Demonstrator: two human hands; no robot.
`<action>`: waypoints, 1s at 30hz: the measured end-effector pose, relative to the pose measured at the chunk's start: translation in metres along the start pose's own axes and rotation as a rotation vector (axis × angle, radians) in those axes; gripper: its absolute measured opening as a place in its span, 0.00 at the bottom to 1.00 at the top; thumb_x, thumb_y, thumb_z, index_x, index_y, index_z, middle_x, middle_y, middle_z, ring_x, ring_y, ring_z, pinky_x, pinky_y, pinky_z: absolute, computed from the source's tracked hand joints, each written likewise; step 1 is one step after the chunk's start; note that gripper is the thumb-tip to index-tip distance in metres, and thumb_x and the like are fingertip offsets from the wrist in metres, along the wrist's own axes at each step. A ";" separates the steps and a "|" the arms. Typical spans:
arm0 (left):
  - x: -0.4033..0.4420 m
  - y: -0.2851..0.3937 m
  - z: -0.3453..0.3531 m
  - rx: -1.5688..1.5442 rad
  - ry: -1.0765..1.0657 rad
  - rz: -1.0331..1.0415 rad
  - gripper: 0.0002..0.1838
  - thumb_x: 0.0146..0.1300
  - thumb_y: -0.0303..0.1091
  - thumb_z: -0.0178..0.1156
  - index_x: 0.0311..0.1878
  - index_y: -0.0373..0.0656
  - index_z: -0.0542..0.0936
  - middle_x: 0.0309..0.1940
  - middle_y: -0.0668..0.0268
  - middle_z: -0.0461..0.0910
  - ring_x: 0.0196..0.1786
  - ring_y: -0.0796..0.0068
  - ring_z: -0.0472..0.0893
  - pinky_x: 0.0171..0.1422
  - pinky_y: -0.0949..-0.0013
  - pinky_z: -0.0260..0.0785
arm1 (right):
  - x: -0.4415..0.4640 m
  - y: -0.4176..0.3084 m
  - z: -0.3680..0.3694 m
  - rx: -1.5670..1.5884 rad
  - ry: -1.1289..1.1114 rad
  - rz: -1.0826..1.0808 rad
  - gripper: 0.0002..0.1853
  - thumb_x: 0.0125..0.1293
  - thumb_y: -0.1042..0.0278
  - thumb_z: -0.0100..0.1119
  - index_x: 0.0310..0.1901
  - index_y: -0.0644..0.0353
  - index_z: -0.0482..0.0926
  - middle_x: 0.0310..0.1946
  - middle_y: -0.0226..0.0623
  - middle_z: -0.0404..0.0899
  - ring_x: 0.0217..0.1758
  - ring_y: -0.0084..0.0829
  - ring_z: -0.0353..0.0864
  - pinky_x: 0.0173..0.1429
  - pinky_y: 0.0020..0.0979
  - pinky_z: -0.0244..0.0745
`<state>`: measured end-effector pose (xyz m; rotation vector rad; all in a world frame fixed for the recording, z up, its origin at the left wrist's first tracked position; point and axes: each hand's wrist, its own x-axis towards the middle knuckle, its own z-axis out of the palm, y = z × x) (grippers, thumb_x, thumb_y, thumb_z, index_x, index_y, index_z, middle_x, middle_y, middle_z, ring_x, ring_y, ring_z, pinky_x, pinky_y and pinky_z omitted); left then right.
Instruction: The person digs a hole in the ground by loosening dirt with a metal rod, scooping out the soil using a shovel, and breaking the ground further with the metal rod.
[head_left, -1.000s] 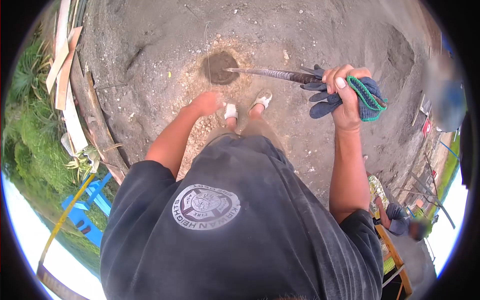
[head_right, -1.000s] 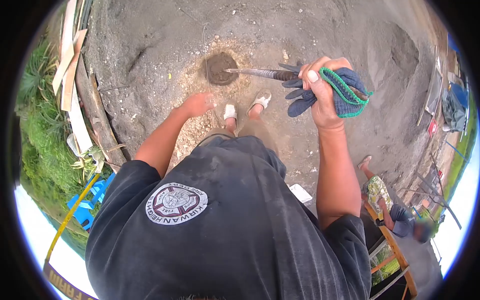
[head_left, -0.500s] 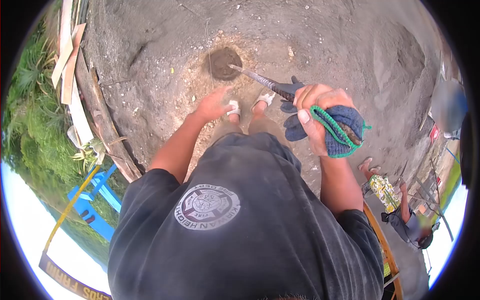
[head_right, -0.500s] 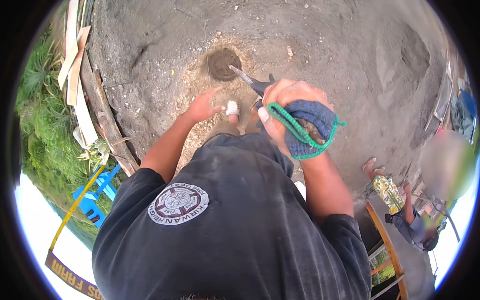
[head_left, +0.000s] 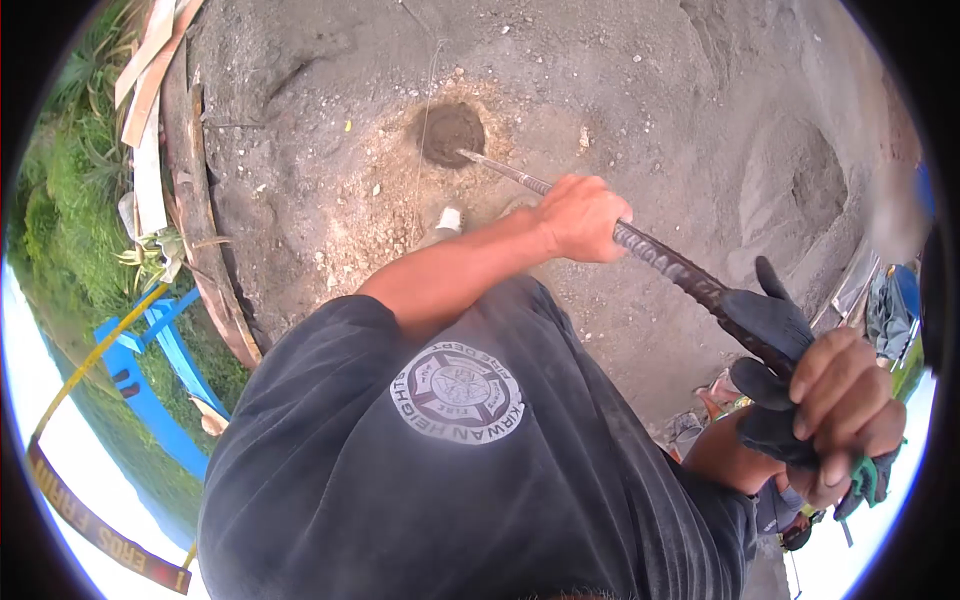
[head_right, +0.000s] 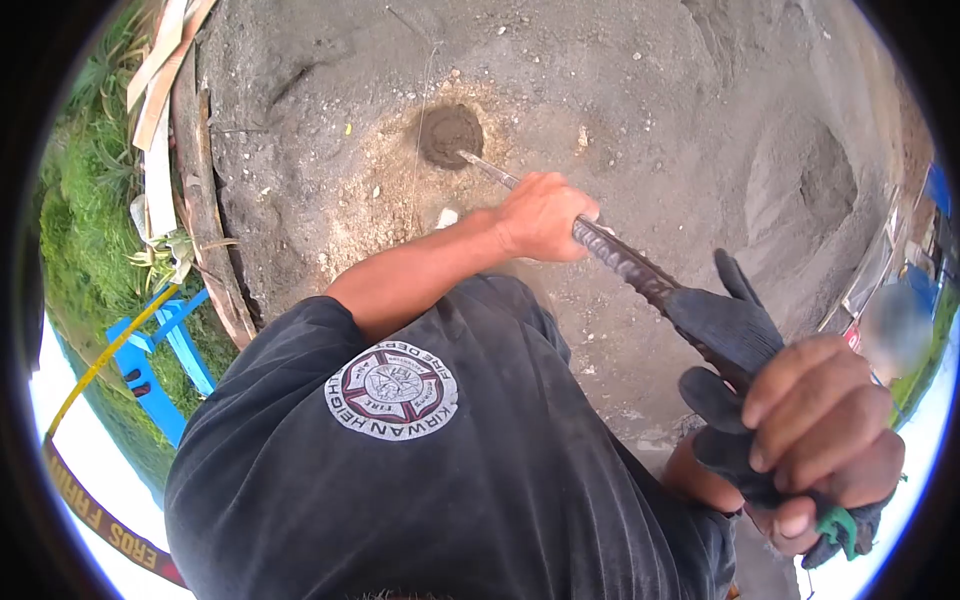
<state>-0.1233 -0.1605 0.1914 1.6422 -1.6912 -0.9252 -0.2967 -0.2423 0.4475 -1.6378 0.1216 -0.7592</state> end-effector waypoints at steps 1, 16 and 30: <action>0.007 0.032 -0.022 -0.054 -0.070 -0.002 0.11 0.46 0.42 0.69 0.26 0.45 0.83 0.21 0.54 0.82 0.32 0.44 0.85 0.37 0.45 0.77 | 0.007 -0.020 -0.009 -0.021 0.014 -0.034 0.13 0.61 0.74 0.68 0.32 0.55 0.70 0.22 0.29 0.74 0.24 0.28 0.77 0.37 0.37 0.78; 0.014 -0.075 -0.061 -0.038 0.217 -0.270 0.17 0.66 0.42 0.66 0.48 0.38 0.82 0.45 0.51 0.85 0.51 0.54 0.87 0.56 0.48 0.78 | 0.067 0.194 0.048 -0.358 0.591 0.100 0.05 0.71 0.78 0.58 0.37 0.62 0.72 0.26 0.40 0.76 0.33 0.36 0.81 0.45 0.46 0.83; -0.441 -0.347 -0.072 0.270 -0.602 -1.334 0.23 0.67 0.42 0.62 0.59 0.35 0.83 0.60 0.45 0.83 0.65 0.46 0.82 0.70 0.49 0.74 | 0.005 0.212 0.089 -0.253 0.751 0.078 0.06 0.73 0.75 0.56 0.39 0.59 0.69 0.24 0.37 0.72 0.29 0.30 0.74 0.44 0.44 0.80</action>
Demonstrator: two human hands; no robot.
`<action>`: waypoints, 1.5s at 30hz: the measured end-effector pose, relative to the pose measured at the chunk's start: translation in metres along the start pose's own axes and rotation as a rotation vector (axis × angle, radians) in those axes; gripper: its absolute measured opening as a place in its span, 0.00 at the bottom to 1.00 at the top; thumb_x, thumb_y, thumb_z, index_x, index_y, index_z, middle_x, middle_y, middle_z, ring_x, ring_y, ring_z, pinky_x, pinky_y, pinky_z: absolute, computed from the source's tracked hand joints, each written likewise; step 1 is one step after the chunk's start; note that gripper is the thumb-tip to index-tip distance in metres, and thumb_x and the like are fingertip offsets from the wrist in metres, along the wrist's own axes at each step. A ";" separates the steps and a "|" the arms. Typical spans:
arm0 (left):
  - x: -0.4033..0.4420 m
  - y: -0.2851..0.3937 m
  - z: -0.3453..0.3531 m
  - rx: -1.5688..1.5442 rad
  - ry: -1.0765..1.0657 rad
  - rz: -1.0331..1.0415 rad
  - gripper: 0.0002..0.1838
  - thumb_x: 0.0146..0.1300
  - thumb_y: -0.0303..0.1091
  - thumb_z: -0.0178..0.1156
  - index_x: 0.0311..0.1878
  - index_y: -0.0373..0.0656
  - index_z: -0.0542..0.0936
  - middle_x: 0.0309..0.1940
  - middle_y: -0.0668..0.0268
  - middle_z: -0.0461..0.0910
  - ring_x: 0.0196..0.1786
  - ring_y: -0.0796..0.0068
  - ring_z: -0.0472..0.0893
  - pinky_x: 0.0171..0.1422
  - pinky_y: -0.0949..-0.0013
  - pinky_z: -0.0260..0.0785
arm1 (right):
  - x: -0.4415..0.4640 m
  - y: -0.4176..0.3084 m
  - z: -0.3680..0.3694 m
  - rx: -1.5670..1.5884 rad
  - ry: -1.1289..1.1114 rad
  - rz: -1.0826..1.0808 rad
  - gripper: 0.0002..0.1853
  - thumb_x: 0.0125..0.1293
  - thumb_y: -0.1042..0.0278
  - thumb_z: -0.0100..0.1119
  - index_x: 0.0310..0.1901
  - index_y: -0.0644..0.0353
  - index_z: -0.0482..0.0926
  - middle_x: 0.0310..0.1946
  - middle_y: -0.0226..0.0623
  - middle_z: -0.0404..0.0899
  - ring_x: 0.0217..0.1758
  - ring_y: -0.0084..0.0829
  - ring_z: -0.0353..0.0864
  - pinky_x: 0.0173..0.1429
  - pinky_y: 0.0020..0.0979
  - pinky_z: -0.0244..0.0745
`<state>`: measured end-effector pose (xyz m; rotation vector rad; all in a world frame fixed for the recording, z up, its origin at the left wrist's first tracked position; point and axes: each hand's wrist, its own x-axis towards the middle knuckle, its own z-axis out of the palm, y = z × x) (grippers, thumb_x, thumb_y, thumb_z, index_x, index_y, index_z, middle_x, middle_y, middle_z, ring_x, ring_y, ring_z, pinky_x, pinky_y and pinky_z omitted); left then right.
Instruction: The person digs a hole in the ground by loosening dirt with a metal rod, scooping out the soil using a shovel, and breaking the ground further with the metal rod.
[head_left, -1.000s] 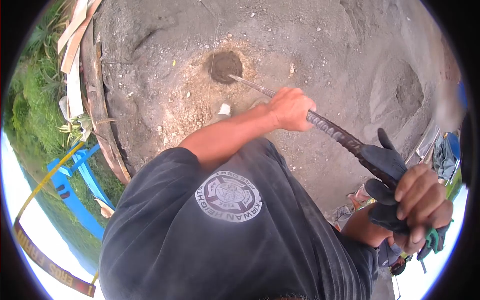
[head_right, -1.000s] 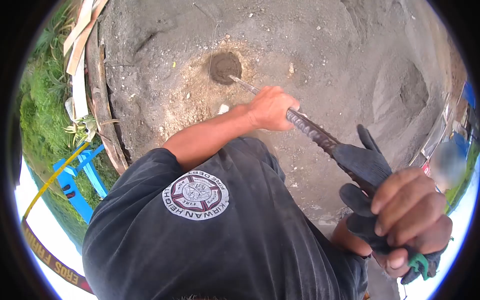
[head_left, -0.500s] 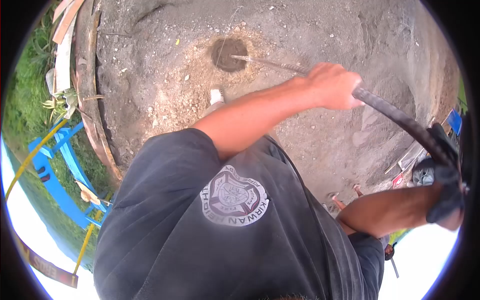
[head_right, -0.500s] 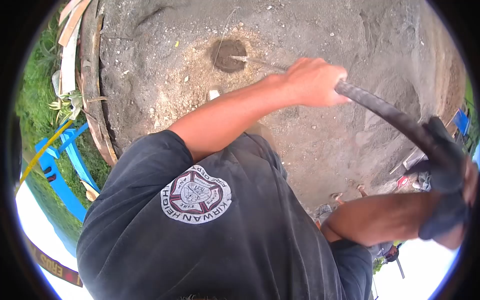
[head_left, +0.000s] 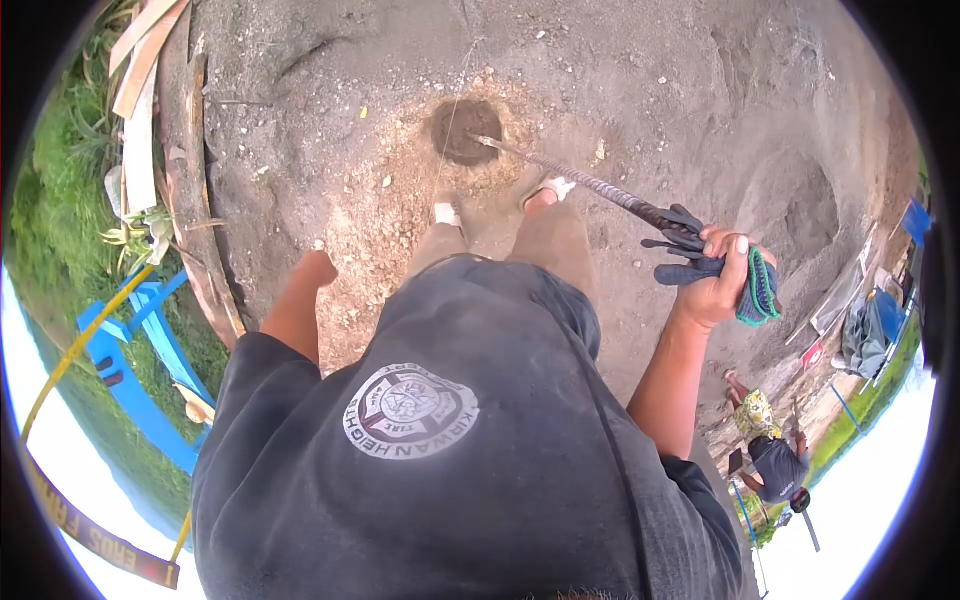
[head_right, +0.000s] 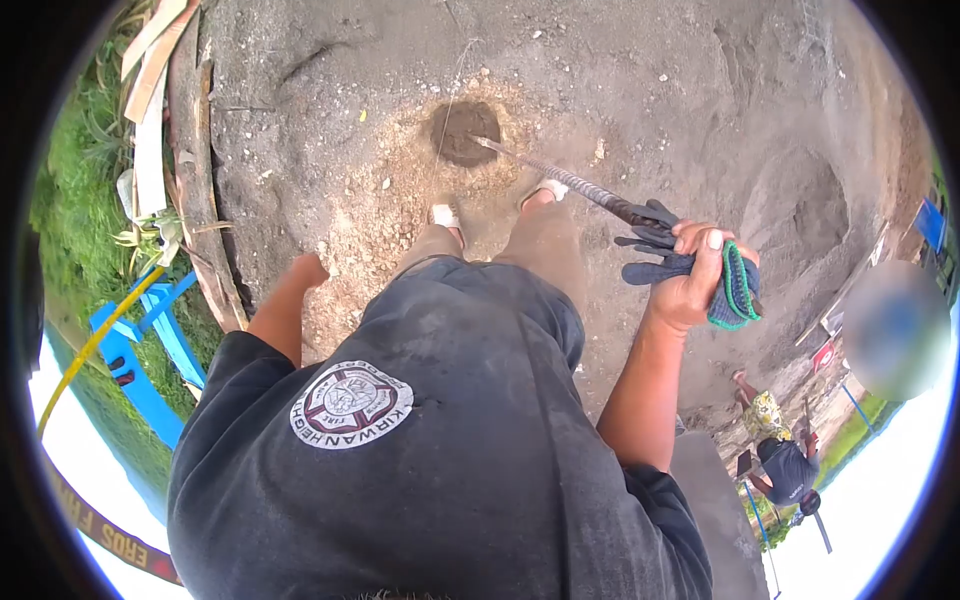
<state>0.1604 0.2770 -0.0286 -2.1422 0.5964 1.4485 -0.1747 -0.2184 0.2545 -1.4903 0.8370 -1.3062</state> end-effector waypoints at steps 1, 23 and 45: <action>-0.002 0.001 0.000 0.009 0.010 0.038 0.24 0.67 0.42 0.62 0.58 0.34 0.84 0.60 0.45 0.83 0.65 0.46 0.82 0.70 0.49 0.74 | 0.022 0.013 -0.013 0.017 0.042 0.032 0.07 0.74 0.73 0.55 0.35 0.59 0.70 0.24 0.36 0.70 0.28 0.29 0.73 0.43 0.44 0.79; -0.022 0.457 -0.157 -0.215 0.431 1.263 0.20 0.60 0.46 0.71 0.52 0.48 0.82 0.47 0.54 0.85 0.54 0.49 0.83 0.56 0.48 0.73 | 0.040 -0.022 -0.022 0.225 -0.413 0.116 0.13 0.69 0.80 0.61 0.42 0.55 0.64 0.28 0.38 0.74 0.28 0.34 0.77 0.43 0.50 0.77; -0.104 0.341 -0.158 -0.239 0.549 0.666 0.38 0.67 0.46 0.66 0.74 0.37 0.67 0.79 0.39 0.60 0.81 0.43 0.63 0.82 0.50 0.59 | 0.047 0.019 0.039 0.090 -0.136 -0.018 0.06 0.68 0.79 0.58 0.38 0.60 0.70 0.24 0.35 0.73 0.28 0.33 0.72 0.46 0.42 0.77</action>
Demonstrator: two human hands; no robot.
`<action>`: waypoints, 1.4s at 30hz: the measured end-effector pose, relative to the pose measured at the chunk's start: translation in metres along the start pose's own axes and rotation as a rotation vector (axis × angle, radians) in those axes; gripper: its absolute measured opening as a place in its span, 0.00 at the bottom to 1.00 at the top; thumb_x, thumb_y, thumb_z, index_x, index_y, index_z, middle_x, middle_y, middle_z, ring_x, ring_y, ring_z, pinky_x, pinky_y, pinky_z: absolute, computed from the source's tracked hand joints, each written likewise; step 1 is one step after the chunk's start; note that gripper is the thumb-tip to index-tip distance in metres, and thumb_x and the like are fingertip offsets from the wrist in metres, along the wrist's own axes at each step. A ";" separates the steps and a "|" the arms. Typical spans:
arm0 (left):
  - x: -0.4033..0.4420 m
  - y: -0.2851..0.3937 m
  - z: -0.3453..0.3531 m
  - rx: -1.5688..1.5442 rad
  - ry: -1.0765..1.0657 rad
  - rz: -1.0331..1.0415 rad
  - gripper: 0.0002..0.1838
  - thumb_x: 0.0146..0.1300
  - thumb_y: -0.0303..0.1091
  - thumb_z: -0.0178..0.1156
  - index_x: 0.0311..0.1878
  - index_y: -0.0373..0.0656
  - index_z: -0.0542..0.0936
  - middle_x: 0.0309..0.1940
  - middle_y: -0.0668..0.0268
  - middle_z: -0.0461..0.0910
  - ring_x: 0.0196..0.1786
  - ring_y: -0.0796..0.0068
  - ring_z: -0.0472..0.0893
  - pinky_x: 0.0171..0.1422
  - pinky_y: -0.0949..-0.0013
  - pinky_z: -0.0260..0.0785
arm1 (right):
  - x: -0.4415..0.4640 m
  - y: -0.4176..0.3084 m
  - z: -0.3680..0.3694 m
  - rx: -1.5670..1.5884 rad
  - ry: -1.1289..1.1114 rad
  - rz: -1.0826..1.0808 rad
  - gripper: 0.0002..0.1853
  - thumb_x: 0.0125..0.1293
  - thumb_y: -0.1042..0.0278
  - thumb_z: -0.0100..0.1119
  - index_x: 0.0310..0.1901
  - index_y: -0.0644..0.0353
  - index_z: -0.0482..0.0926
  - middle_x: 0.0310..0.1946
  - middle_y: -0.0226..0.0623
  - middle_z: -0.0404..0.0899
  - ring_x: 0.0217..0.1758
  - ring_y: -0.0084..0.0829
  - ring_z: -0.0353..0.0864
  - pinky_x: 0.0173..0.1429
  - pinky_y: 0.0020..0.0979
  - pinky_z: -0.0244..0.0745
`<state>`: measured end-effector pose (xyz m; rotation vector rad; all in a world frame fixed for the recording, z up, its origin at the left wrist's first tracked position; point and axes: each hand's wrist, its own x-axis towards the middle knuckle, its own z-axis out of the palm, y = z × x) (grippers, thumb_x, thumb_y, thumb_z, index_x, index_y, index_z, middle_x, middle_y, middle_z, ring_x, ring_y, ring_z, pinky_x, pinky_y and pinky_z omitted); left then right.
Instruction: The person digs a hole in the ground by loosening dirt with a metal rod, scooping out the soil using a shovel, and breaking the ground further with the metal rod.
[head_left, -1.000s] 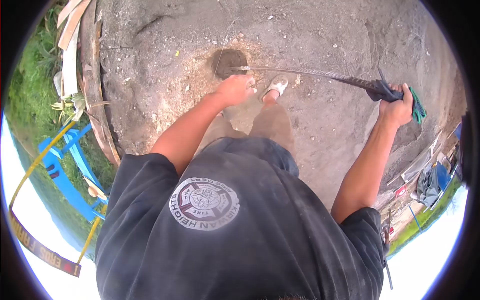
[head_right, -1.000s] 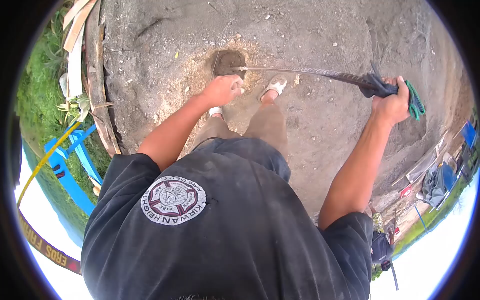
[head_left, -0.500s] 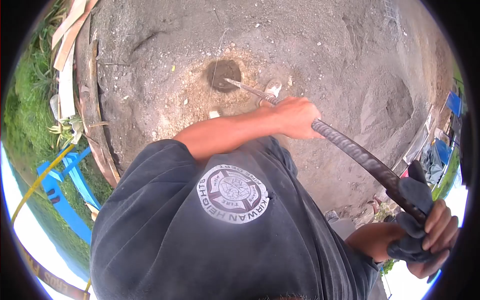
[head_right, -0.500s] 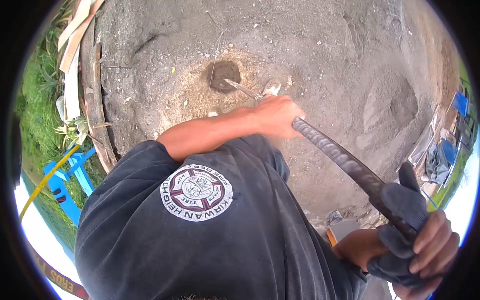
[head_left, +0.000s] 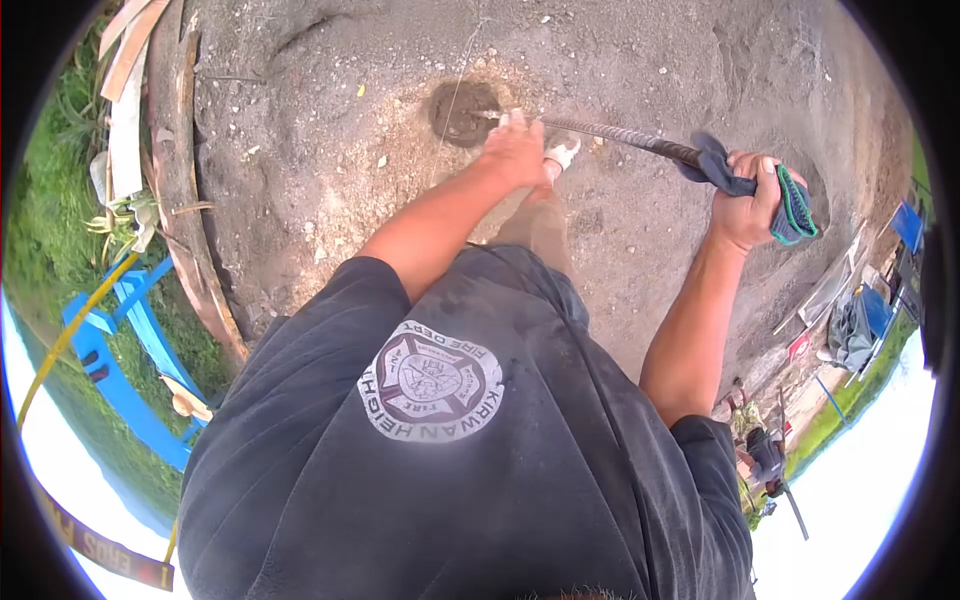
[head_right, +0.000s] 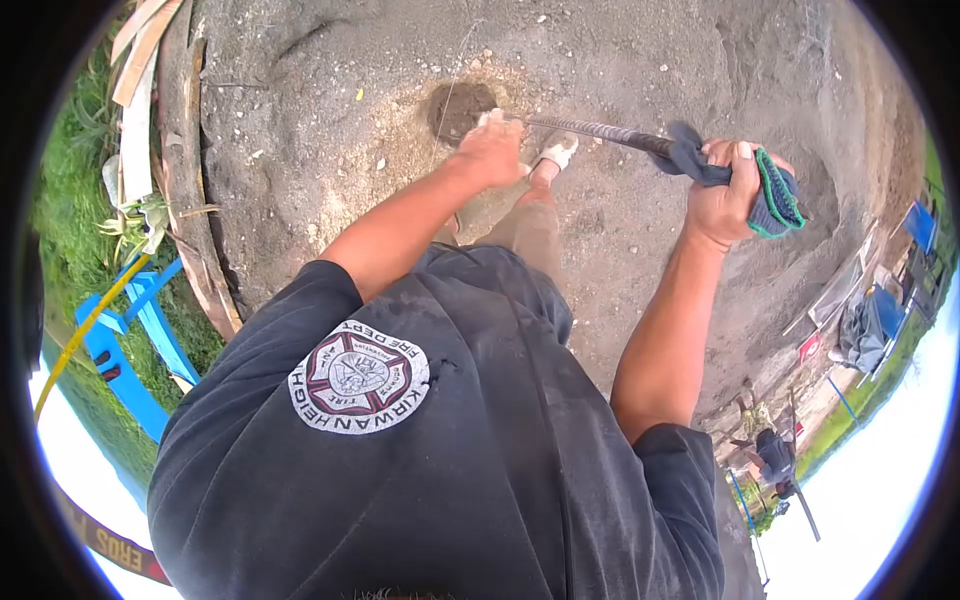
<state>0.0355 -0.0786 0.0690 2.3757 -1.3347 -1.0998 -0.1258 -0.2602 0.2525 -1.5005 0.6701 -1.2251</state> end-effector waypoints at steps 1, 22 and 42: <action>-0.002 -0.053 0.027 0.138 -0.138 -0.198 0.38 0.66 0.47 0.65 0.74 0.37 0.68 0.81 0.34 0.53 0.82 0.40 0.61 0.83 0.49 0.58 | 0.003 0.008 -0.025 0.117 -0.031 0.023 0.08 0.68 0.79 0.60 0.42 0.59 0.71 0.27 0.39 0.78 0.28 0.33 0.77 0.43 0.45 0.79; 0.042 -0.074 0.022 -0.119 -0.113 -0.048 0.29 0.68 0.47 0.65 0.67 0.42 0.78 0.64 0.46 0.80 0.67 0.44 0.78 0.73 0.50 0.70 | 0.111 0.051 -0.055 0.119 -0.021 0.174 0.07 0.68 0.79 0.57 0.41 0.59 0.69 0.28 0.39 0.73 0.30 0.32 0.73 0.44 0.44 0.78; -0.133 0.221 -0.194 -0.500 0.106 1.103 0.15 0.51 0.45 0.71 0.26 0.42 0.84 0.21 0.53 0.83 0.29 0.45 0.87 0.36 0.47 0.79 | 0.040 -0.338 -0.007 0.047 -0.445 -0.365 0.07 0.70 0.76 0.55 0.42 0.57 0.66 0.26 0.35 0.69 0.26 0.30 0.71 0.44 0.40 0.74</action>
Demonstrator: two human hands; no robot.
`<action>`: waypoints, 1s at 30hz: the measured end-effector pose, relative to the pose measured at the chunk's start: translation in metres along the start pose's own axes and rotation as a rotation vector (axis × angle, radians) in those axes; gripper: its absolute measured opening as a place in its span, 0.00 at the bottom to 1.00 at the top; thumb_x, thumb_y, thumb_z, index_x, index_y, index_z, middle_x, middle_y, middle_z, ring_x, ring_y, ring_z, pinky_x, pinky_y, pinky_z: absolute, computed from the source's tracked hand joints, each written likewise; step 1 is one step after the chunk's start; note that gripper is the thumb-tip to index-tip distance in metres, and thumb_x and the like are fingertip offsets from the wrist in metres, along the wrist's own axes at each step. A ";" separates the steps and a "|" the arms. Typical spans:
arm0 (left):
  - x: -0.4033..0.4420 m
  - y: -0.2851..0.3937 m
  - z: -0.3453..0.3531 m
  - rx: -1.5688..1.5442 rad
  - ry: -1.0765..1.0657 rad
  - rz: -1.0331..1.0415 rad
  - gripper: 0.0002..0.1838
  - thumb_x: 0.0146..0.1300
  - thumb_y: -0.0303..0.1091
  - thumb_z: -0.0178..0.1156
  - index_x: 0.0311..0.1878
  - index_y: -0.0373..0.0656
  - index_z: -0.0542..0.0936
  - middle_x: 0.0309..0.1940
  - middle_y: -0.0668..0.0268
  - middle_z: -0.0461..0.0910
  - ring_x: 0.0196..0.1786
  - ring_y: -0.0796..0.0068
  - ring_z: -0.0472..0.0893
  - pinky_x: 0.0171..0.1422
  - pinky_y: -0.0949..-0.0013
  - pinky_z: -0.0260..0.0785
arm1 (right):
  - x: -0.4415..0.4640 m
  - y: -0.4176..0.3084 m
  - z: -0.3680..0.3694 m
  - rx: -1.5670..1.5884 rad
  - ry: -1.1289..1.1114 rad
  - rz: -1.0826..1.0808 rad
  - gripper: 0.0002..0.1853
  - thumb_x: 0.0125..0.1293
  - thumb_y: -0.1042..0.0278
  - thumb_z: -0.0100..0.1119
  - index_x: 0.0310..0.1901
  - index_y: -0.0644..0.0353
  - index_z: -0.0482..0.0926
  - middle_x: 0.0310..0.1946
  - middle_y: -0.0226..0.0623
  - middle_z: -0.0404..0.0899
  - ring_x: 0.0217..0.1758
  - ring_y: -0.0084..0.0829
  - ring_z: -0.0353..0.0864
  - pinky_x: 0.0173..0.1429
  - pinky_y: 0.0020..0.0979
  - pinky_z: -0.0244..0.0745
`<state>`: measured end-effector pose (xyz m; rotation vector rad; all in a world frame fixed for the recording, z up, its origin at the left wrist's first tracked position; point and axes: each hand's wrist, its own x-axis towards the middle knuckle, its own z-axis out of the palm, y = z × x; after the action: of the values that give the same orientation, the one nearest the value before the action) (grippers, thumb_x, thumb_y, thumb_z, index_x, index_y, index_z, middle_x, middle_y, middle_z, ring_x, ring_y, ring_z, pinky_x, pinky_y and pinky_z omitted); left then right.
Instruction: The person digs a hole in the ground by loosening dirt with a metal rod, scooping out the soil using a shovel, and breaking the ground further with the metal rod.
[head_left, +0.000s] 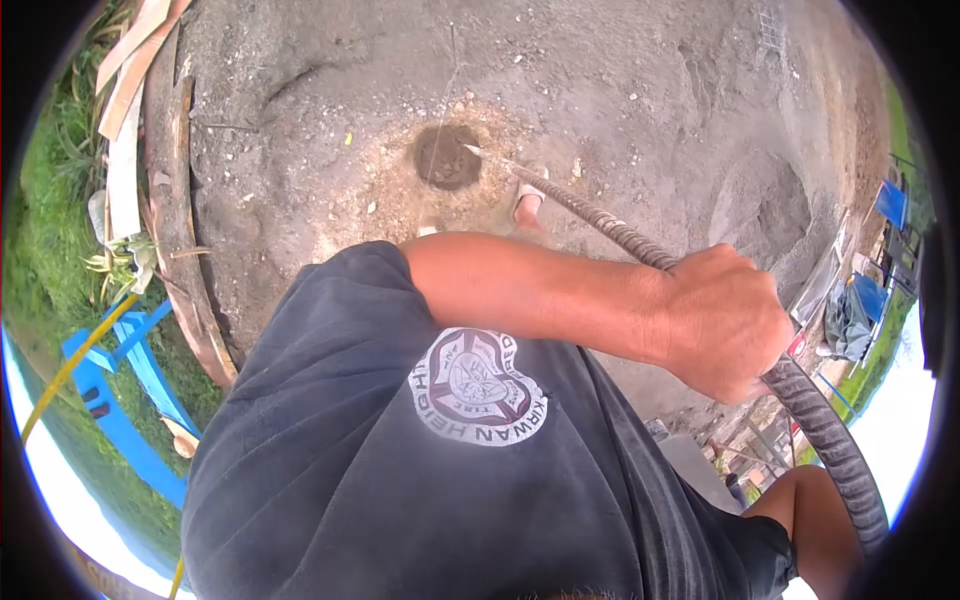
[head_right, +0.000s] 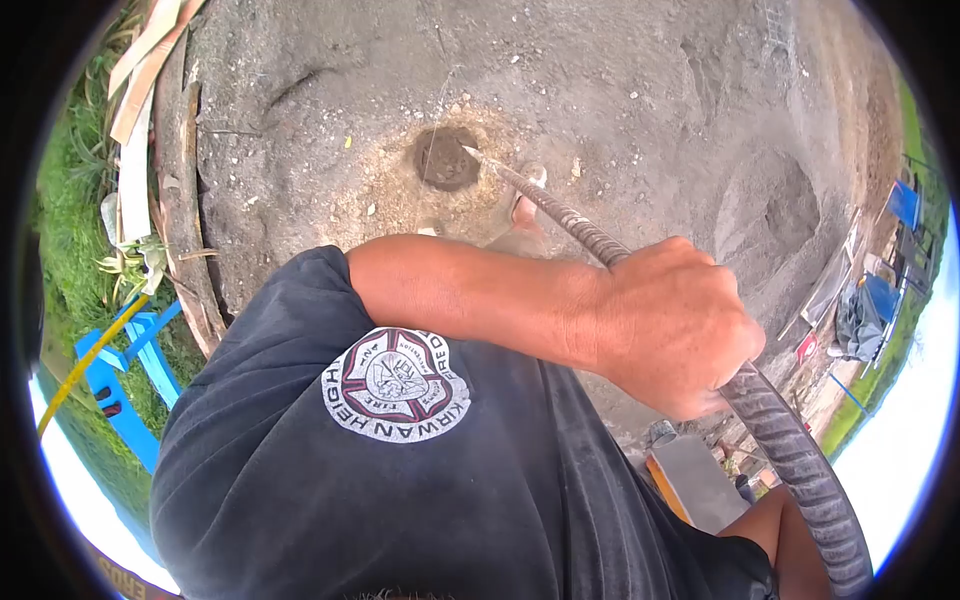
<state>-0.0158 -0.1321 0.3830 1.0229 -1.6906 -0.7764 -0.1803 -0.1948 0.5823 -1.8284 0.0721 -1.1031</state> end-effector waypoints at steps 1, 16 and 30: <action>0.000 0.003 -0.003 0.000 0.021 0.037 0.14 0.51 0.45 0.71 0.26 0.42 0.84 0.20 0.53 0.83 0.28 0.45 0.86 0.35 0.47 0.78 | -0.001 0.006 0.007 -0.048 0.018 -0.017 0.08 0.70 0.77 0.55 0.43 0.58 0.66 0.26 0.36 0.70 0.26 0.31 0.72 0.44 0.39 0.75; -0.425 -0.249 -0.037 0.432 -0.513 -1.664 0.26 0.71 0.47 0.61 0.65 0.40 0.79 0.65 0.48 0.80 0.69 0.48 0.79 0.73 0.49 0.72 | -0.192 0.261 0.033 -0.160 0.524 0.380 0.09 0.73 0.77 0.56 0.44 0.56 0.65 0.26 0.39 0.73 0.29 0.31 0.76 0.44 0.45 0.81; -0.192 -0.300 0.023 0.211 -0.075 -1.063 0.27 0.66 0.46 0.67 0.63 0.41 0.79 0.58 0.48 0.83 0.64 0.46 0.81 0.69 0.51 0.73 | -0.128 0.343 -0.038 -0.014 0.484 0.450 0.09 0.69 0.81 0.55 0.41 0.56 0.67 0.26 0.37 0.72 0.30 0.32 0.74 0.45 0.45 0.77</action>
<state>0.0771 -0.0922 0.0404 2.1073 -1.2144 -1.3085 -0.1486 -0.3432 0.2469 -1.4209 0.7391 -1.1856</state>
